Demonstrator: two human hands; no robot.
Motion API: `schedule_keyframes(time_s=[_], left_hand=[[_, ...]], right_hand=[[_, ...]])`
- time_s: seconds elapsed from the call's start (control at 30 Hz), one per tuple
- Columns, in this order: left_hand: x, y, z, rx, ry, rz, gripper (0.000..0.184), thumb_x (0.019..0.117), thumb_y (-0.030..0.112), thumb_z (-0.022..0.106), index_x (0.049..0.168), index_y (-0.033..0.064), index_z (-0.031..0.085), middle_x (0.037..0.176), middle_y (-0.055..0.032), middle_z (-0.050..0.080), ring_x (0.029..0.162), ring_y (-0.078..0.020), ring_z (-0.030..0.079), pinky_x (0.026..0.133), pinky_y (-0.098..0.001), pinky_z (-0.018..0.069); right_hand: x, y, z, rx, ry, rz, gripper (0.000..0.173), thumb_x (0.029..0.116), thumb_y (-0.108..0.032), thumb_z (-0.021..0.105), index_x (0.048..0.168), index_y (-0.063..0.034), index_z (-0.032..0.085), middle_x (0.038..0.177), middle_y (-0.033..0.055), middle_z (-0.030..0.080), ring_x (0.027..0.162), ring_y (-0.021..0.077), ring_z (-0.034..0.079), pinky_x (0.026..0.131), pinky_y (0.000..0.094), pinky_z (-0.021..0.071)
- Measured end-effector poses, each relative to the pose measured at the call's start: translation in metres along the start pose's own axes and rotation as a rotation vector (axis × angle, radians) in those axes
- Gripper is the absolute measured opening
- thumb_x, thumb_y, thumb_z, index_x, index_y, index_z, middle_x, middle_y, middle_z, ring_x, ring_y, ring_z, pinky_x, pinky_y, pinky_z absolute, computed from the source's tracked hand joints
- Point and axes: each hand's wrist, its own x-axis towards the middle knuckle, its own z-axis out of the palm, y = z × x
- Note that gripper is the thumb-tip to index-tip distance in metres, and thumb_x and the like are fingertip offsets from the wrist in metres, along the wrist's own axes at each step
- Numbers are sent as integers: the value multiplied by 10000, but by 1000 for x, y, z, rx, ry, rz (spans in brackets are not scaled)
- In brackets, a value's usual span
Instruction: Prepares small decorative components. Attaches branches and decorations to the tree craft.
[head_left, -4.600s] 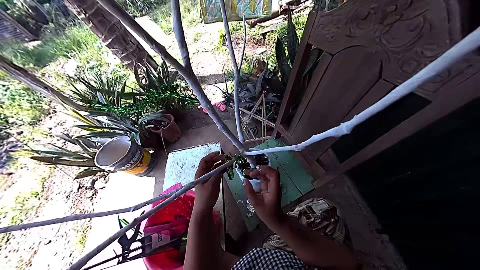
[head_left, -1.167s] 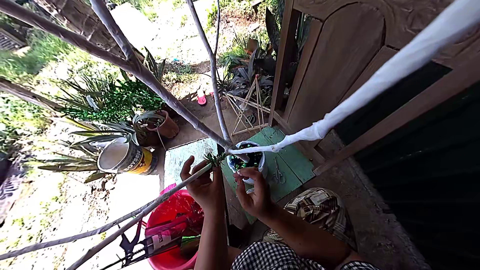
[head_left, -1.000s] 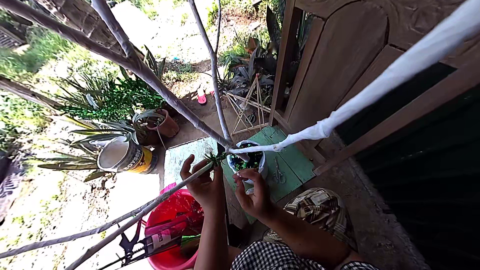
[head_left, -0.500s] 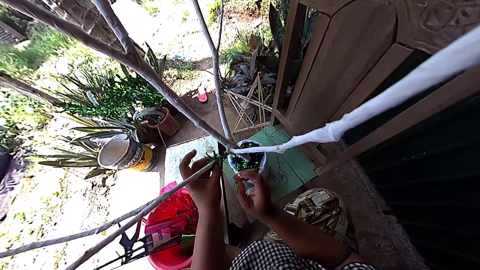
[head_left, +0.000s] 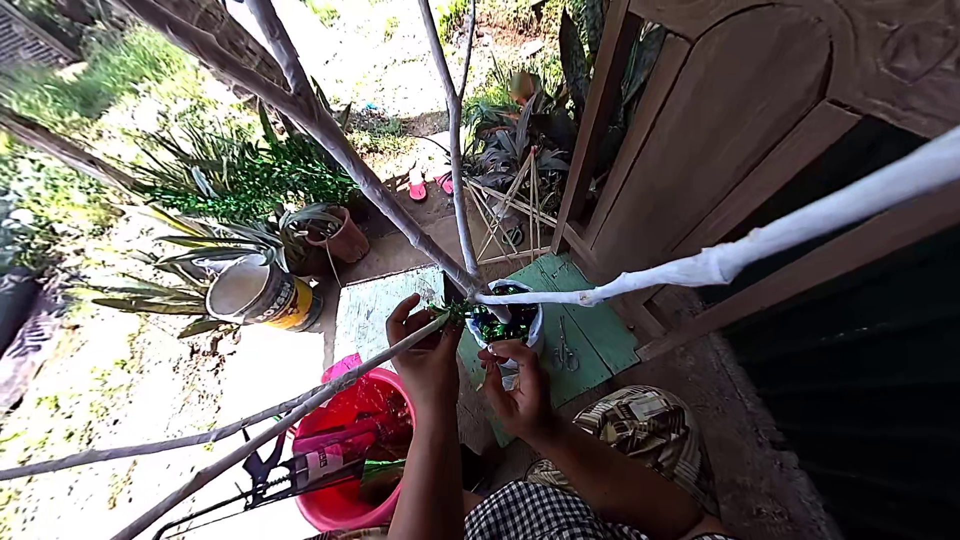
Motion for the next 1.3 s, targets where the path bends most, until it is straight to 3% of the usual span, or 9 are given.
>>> schedule_keyframes(time_s=[0.23,0.37,0.53,0.67,0.8,1.07,1.2,1.3], left_hand=[[-13,-10,-2,-128,11,35,610,780,-199,672,1299,35,455,1049,30,700,905,-71,708,849,-282,613],[-15,-10,-5,-171,5,12,517,803,-179,656,1262,4,505,1080,2,709,947,-88,715,887,-287,609],[-14,-9,-4,-227,-17,-10,405,815,-173,679,1169,-3,579,1024,-8,739,934,-96,725,890,-301,613],[-13,-9,-2,-255,20,-31,309,804,-173,663,1061,-10,610,927,-3,748,868,-72,725,849,-275,612],[-11,-11,0,-282,27,-50,264,819,-155,682,1030,-12,613,877,-12,740,825,-68,718,817,-265,611],[-9,-12,-7,-368,-123,-171,288,856,-118,649,1122,-23,590,928,-25,739,862,-72,714,822,-267,602],[-2,-15,-16,-286,-253,-244,293,852,-4,616,1142,-1,575,956,-23,669,825,-57,663,777,-252,573],[6,-19,-21,-231,-336,-225,257,856,55,594,1111,34,619,1034,-30,626,891,-67,636,793,-269,555]], right_hand=[[4,1,-5,7,1,7,220,974,-68,555,1193,-86,536,998,73,683,907,94,679,832,236,570],[21,-8,-8,-42,-72,34,237,998,-87,535,1232,-48,532,1035,114,730,750,76,664,687,202,548],[31,-19,3,-153,-133,69,358,949,-20,518,1302,36,518,1160,157,720,619,84,631,568,232,542],[34,-20,11,-227,-131,93,404,921,1,532,1314,88,495,1085,182,707,603,89,639,564,239,559],[37,-24,15,-257,-153,81,401,931,5,520,1323,79,480,1149,180,707,619,78,641,572,231,553],[49,-34,16,-339,-162,101,478,932,-17,532,1379,109,419,1144,177,694,627,32,605,596,200,529],[51,-37,15,-317,-160,137,488,927,2,522,1381,119,386,1162,161,691,612,16,598,585,196,531],[53,-36,16,-272,-157,162,510,917,16,512,1396,108,359,1199,157,680,621,6,599,588,190,527]])
